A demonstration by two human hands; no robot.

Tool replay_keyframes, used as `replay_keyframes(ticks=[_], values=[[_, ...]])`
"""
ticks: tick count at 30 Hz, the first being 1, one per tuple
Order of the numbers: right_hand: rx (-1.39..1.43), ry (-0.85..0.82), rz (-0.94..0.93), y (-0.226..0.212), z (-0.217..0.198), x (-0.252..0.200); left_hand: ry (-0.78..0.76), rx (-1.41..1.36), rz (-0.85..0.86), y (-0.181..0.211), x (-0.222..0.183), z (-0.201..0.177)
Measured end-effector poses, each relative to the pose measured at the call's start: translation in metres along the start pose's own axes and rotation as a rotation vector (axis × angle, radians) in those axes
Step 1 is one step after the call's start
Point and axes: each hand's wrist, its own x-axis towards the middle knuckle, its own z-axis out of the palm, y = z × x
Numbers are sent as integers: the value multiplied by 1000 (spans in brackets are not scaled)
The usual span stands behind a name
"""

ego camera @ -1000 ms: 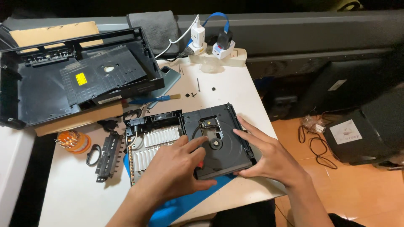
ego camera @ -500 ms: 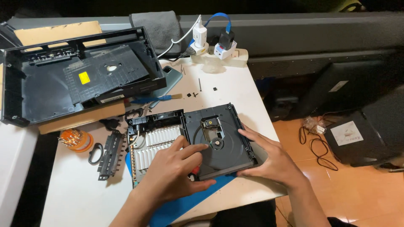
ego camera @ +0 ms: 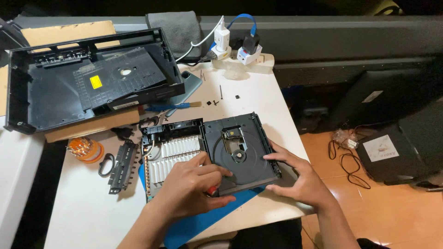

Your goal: Disassembling a game console to access internal components using a screwdriver

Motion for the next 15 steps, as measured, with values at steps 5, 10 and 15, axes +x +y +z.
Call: replay_keyframes(ticks=[5, 10, 15], values=[[144, 45, 111, 0, -5, 3, 12, -12, 10, 0, 0, 0], [-12, 39, -91, 15, 1, 0, -2, 8, -7, 0, 0, 1], [-158, 129, -283, -6, 21, -5, 2, -135, -33, -5, -1, 4]])
